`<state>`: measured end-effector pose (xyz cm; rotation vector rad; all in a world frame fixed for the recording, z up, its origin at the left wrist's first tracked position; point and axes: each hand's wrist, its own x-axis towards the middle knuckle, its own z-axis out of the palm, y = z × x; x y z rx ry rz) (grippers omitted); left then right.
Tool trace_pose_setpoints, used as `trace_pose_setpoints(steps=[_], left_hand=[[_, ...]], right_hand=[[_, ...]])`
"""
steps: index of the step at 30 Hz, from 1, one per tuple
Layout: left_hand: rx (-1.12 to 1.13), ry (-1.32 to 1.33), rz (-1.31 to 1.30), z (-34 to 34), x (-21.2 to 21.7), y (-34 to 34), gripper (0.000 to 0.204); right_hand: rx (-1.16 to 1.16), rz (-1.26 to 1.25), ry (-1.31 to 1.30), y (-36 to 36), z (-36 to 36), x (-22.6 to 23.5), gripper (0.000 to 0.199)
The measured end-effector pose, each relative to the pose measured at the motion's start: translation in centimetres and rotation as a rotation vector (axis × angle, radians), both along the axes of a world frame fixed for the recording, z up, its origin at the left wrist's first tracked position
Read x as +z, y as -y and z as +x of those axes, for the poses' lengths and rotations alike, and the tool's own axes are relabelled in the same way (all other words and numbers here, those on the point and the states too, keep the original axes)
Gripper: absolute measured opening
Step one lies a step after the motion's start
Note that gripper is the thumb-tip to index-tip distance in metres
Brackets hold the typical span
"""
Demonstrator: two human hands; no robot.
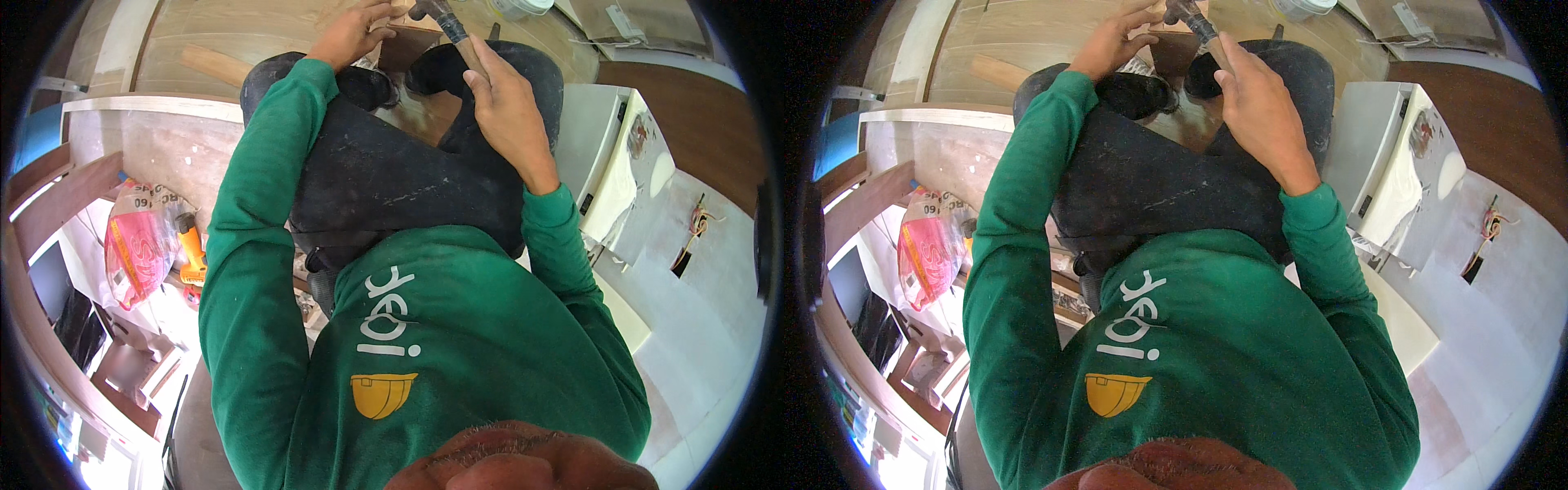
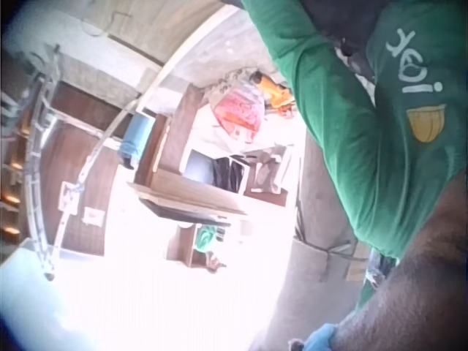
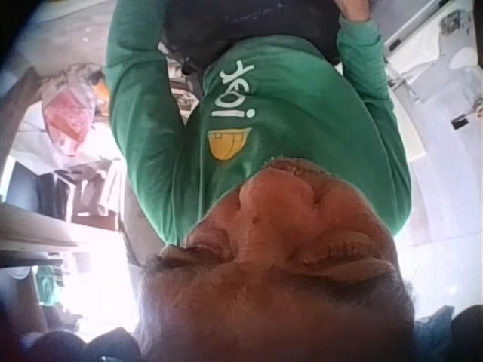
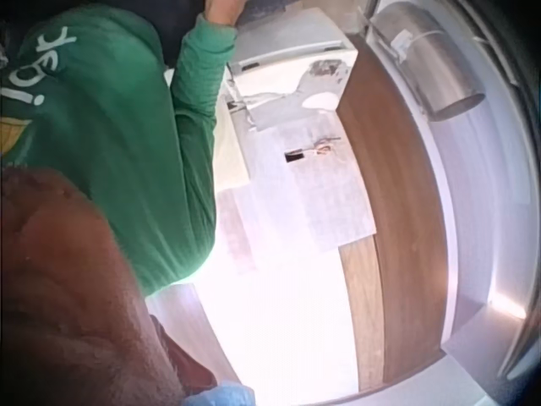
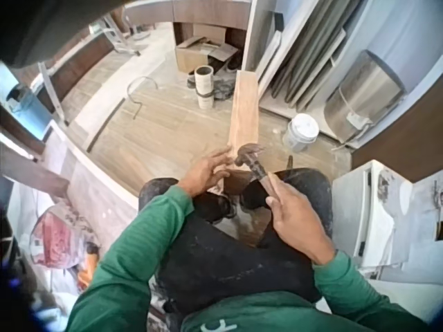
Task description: The person sits on the floor and assembles wooden pieces using a hammer and nails. They position the wood, hammer nails into place, and adjust the pieces to form a structure.
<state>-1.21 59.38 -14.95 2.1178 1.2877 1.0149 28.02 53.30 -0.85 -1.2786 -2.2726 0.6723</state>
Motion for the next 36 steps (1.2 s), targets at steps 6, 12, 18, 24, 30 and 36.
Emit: trace_pose_setpoints(steps=[6, 12, 18, 24, 30, 36], left_hand=[[0.056, 0.103, -0.205, 0.5, 1.6, 0.5, 0.042], [0.078, 0.000, -0.060, 0.2, 1.4, 0.2, 0.042], [0.059, 0.065, -0.041, 0.2, 1.3, 0.1, 0.044], [0.082, 0.156, -0.176, 0.5, 1.6, 0.3, 0.040], [0.069, 0.104, -0.107, 0.1, 0.7, -0.1, 0.042], [0.017, 0.268, -0.226, 0.5, 0.1, -0.3, 0.046]], right_hand=[[0.012, -0.007, 0.048, -0.3, -0.4, 0.4, 0.050], [0.051, -0.015, 0.109, -0.4, -0.4, 1.9, 0.050], [0.518, 0.110, 0.551, -3.4, 1.6, 1.8, 0.053], [0.446, 0.284, 0.609, -5.3, 1.3, -2.3, 0.055], [0.386, 0.059, 0.553, -3.6, 1.0, -0.2, 0.055], [0.152, -0.030, 0.180, -1.9, 1.8, 2.7, 0.047]])
